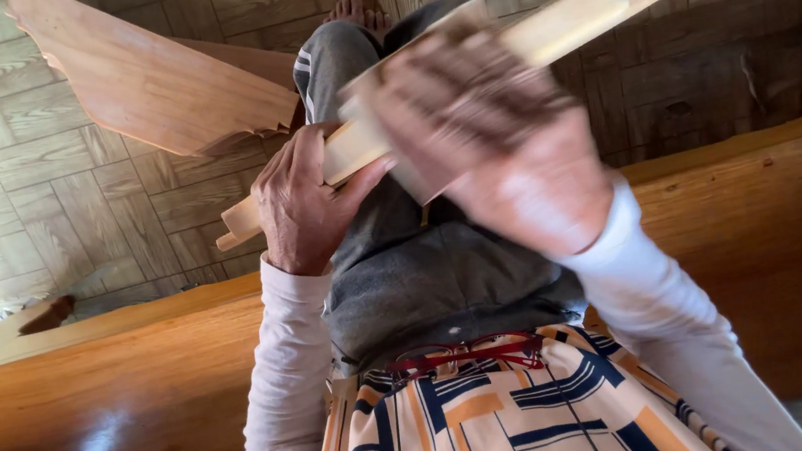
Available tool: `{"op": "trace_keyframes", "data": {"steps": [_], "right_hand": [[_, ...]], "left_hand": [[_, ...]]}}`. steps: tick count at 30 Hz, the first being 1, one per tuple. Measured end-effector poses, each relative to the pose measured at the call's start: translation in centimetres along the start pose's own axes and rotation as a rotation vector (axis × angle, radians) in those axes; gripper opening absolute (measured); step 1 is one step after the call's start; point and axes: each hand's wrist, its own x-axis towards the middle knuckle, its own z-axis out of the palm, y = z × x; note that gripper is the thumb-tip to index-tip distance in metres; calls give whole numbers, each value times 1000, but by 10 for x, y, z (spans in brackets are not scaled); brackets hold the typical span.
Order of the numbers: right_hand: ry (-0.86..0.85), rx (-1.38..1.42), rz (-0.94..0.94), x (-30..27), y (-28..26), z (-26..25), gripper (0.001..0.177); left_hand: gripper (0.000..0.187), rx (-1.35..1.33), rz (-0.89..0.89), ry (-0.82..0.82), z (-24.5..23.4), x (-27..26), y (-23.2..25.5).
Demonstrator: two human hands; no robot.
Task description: The person sits on the floor and sands a light-colored wooden piece using a sanding block. They hold the wood with one hand and rub the sanding block along the edges and flat surfaces, flipping the piece to work on different sides.
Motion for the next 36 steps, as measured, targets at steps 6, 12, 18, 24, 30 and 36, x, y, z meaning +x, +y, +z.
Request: {"op": "trace_keyframes", "data": {"steps": [6, 12, 18, 24, 30, 36], "right_hand": [[-236, 47, 14, -10, -4, 5, 51], [3, 364, 368, -61, 61, -26, 40], [-95, 26, 353, -88, 96, -67, 47], [-202, -218, 219, -48, 48, -35, 33], [-178, 85, -1, -2, -32, 14, 48], [-131, 61, -43, 16, -3, -32, 39]], "left_hand": [[19, 15, 39, 56, 0, -4, 1], [50, 22, 31, 53, -4, 1, 6], [46, 8, 52, 38, -4, 0, 8], [46, 0, 54, 50, -3, -1, 7], [28, 11, 80, 55, 2, -10, -5], [62, 117, 54, 79, 2, -9, 0]]}}
